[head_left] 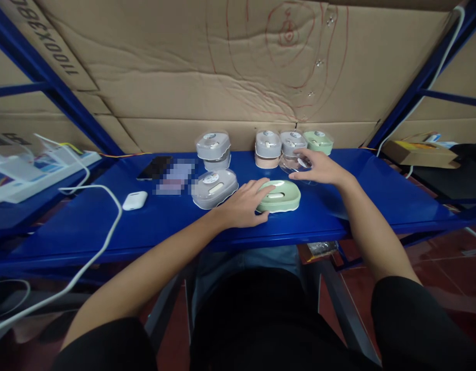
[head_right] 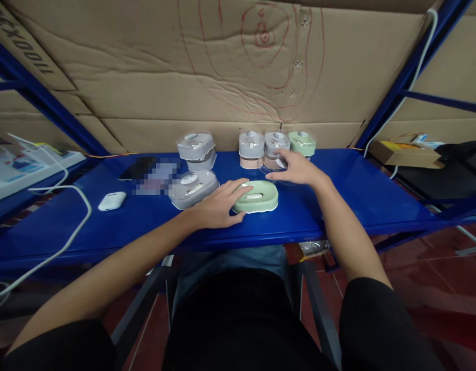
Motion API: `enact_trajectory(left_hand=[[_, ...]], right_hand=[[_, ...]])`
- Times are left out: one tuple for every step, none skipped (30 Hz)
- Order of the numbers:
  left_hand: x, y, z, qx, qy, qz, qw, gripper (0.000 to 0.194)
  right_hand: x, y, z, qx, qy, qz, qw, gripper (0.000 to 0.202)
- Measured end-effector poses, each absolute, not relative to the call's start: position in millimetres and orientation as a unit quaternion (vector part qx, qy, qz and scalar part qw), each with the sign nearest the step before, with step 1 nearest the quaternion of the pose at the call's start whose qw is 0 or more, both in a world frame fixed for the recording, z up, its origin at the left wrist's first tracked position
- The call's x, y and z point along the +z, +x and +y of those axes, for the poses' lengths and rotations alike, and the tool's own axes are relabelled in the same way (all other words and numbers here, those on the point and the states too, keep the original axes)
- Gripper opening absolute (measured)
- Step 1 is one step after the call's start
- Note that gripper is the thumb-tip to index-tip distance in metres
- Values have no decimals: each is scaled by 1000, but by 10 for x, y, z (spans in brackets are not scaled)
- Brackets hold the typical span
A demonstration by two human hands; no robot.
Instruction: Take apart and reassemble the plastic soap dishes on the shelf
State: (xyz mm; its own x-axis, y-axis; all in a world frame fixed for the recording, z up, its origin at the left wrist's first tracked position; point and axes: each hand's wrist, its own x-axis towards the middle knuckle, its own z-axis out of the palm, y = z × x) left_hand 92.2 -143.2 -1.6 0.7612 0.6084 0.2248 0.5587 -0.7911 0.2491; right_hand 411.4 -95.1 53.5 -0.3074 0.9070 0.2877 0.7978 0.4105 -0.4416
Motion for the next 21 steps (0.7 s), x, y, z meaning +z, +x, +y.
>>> enact_trajectory(left_hand=[[-22,923,-1429,148,933,315,93,84],[-29,924,-1422,153,928,320,111,89],[-38,925,-1409,162,920,330,137,96],[-49,926,-1391,175,908,342,168,105],[-64,927,-1369,190,893,355,202,114],[-81,928,-1343,205,877,367,234,123],[-99,931,-1316,220,862,375,260,130],[-118,935,-1290,234,849,380,282,137],[-136,940,-1268,247,839,381,299,143],[-151,946,-1251,258,831,381,313,147],[-163,953,-1240,267,824,381,325,150],[-170,960,-1233,274,817,379,336,153],[-174,966,-1231,279,813,377,346,154],[-175,970,-1231,284,809,375,353,154],[-173,972,-1233,286,807,373,357,154],[-171,972,-1235,287,807,372,358,154],[-169,970,-1235,287,807,373,358,153],[-169,967,-1234,285,807,375,356,153],[-171,965,-1231,282,808,377,353,153],[-175,963,-1227,279,810,381,350,152],[-181,962,-1222,274,812,384,345,151]], right_hand=[[533,4112,-952,106,-529,-803,252,105],[534,4111,-956,105,-524,-807,253,104],[539,4107,-965,105,-514,-812,255,103],[549,4101,-980,109,-500,-820,256,101],[560,4090,-1000,118,-480,-831,256,98],[570,4074,-1024,131,-454,-843,255,96],[575,4051,-1050,146,-426,-856,252,94],[574,4021,-1077,161,-398,-869,247,93],[563,3984,-1101,173,-373,-879,240,94],[542,3940,-1122,180,-353,-888,232,94],[512,3891,-1137,182,-337,-896,224,95],[474,3839,-1146,181,-324,-903,215,96],[432,3788,-1149,178,-312,-910,209,96],[390,3741,-1147,174,-301,-915,205,96],[350,3700,-1141,169,-291,-919,205,96],[317,3667,-1135,165,-284,-922,207,95],[293,3644,-1129,163,-279,-923,209,95],[278,3628,-1126,162,-278,-923,211,94],[273,3620,-1129,163,-282,-922,209,94],[276,3615,-1136,165,-291,-920,205,94],[285,3611,-1149,168,-304,-917,198,94]])
